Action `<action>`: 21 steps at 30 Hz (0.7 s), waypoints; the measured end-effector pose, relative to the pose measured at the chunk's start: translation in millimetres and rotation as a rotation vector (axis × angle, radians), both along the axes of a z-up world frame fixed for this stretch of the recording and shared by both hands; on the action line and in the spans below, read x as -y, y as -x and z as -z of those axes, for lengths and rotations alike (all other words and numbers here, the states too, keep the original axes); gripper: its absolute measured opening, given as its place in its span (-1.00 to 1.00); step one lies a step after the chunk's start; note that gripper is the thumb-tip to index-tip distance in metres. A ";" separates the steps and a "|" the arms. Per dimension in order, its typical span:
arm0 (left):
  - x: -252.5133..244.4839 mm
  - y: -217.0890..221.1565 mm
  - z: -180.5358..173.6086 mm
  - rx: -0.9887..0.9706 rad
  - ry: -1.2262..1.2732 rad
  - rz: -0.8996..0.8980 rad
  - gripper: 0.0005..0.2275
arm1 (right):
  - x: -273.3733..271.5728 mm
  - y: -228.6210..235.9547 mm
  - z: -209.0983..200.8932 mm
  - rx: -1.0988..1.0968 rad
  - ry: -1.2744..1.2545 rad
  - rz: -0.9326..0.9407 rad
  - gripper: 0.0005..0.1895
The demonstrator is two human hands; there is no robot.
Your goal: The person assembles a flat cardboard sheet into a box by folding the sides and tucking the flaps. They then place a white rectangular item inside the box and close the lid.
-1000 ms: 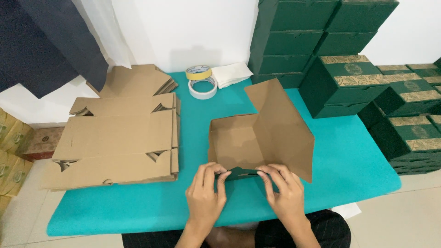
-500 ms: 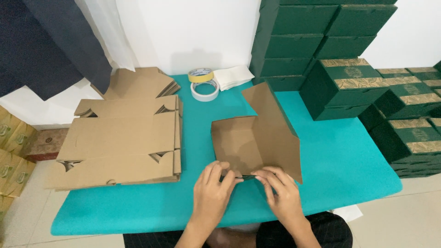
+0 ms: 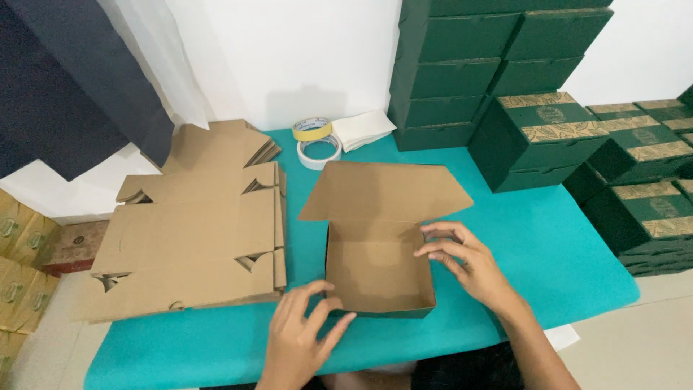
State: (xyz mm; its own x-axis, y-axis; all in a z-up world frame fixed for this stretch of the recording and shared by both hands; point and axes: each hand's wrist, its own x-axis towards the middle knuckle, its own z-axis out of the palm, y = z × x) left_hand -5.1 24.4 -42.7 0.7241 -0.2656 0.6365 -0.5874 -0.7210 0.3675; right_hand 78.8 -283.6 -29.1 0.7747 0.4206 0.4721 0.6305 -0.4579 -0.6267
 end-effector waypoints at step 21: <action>9.7 3.7 77.2 -0.139 0.055 -0.253 -0.59 | 51.8 -96.0 -21.6 -0.065 -0.063 0.232 -0.63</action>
State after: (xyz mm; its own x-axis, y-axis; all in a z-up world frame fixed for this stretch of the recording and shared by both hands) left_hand -8.9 14.7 -119.9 0.8442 -0.0333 0.5350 -0.3326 -0.8153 0.4740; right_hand 174.8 -335.4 -7.5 0.8767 0.1990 0.4380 0.4705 -0.5443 -0.6945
